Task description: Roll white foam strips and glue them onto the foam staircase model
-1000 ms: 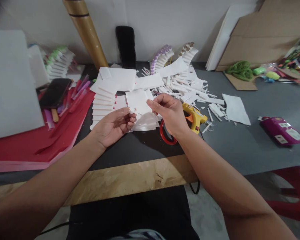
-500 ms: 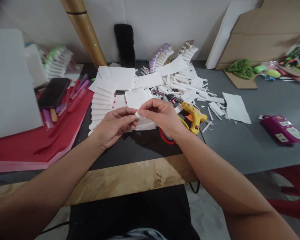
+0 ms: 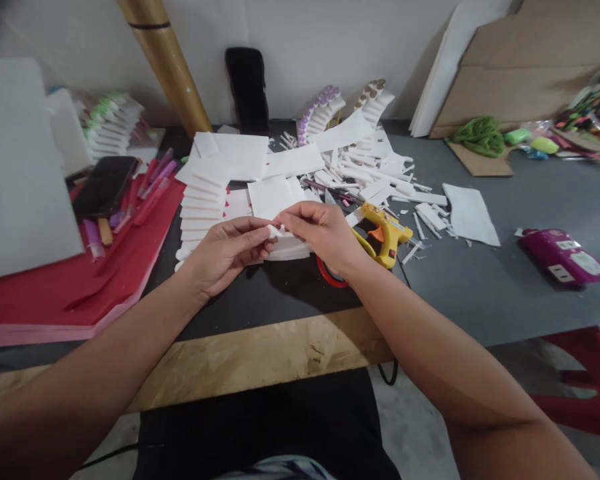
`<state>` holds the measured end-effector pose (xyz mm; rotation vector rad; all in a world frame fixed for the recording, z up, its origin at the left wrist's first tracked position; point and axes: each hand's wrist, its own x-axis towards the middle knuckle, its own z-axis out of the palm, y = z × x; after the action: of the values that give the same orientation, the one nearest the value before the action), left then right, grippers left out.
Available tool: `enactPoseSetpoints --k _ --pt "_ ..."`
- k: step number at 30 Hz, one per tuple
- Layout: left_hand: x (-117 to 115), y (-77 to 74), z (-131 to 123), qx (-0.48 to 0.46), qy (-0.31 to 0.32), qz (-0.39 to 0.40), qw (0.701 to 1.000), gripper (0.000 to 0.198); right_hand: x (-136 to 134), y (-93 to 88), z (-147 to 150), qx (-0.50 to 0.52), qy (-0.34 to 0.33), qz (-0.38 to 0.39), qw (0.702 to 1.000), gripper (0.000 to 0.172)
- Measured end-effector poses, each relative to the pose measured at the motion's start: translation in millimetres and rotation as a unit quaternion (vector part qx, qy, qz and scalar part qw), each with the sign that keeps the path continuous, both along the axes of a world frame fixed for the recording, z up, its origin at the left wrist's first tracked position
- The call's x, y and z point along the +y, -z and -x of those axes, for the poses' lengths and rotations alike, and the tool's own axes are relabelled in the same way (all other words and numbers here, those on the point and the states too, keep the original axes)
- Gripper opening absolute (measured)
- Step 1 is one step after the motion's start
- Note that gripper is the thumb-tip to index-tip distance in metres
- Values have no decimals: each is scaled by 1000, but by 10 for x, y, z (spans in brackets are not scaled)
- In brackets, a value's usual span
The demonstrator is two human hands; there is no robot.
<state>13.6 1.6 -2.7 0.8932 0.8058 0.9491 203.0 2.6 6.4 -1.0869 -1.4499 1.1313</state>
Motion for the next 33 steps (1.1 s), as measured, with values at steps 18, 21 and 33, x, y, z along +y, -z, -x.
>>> enactPoseSetpoints --k 18,21,33 --pt "53 -39 38 -69 -37 60 995 7 -211 -654 -238 -659 117 9 743 17" --pt "60 -47 45 -83 -46 69 993 7 -318 -601 -190 -711 55 53 699 23" --pt "50 -103 64 -128 -23 108 986 13 -429 -312 -194 -660 81 100 740 32"
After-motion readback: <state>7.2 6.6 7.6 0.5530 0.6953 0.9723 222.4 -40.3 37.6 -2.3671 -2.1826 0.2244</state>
